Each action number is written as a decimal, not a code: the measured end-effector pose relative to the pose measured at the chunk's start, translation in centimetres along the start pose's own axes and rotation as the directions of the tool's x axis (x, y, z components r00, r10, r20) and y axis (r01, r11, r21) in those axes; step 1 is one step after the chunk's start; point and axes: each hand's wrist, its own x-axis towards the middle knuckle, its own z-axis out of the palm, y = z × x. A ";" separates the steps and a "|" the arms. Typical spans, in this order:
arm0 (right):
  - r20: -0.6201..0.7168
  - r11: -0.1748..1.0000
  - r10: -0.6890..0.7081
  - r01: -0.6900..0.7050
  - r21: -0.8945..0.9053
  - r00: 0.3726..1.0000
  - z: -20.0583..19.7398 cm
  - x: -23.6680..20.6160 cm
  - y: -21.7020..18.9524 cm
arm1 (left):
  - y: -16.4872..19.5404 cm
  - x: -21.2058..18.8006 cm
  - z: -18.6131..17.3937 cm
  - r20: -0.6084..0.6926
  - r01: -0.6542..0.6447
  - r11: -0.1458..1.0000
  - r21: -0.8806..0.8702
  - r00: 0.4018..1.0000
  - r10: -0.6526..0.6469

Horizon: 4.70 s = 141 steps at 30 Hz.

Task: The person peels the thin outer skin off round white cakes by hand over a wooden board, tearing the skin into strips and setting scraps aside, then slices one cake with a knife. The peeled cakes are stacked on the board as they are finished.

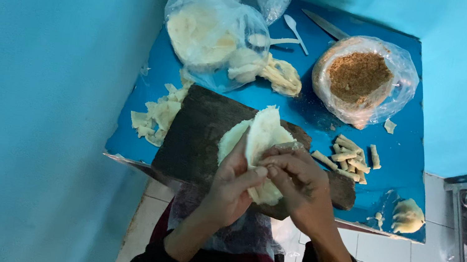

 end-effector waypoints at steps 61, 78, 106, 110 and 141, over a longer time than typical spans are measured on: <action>-0.245 0.752 0.278 -0.052 0.657 0.929 -0.9 -1.3 6.1 | -1.9 -2.2 -0.1 -0.522 -0.009 0.988 0.156 0.848 0.090; -0.378 0.712 0.339 0.028 0.702 0.862 -6.4 1.0 3.6 | 3.3 -1.5 -4.4 -0.727 -0.369 0.929 0.038 0.628 0.279; -0.044 0.966 0.202 -0.207 -0.157 0.978 -2.0 3.8 3.0 | 4.4 -1.3 -4.2 -0.694 -0.338 0.940 0.034 0.669 0.265; -0.051 0.921 0.340 -0.343 -0.186 0.939 -2.4 3.2 1.1 | 4.4 -1.2 -3.8 -0.665 -0.352 0.934 -0.066 0.713 0.221; -0.054 0.811 -0.350 0.274 -0.517 0.935 4.5 -3.3 -1.2 | -2.0 -2.6 -3.5 -0.335 0.030 0.999 -0.023 0.942 -0.036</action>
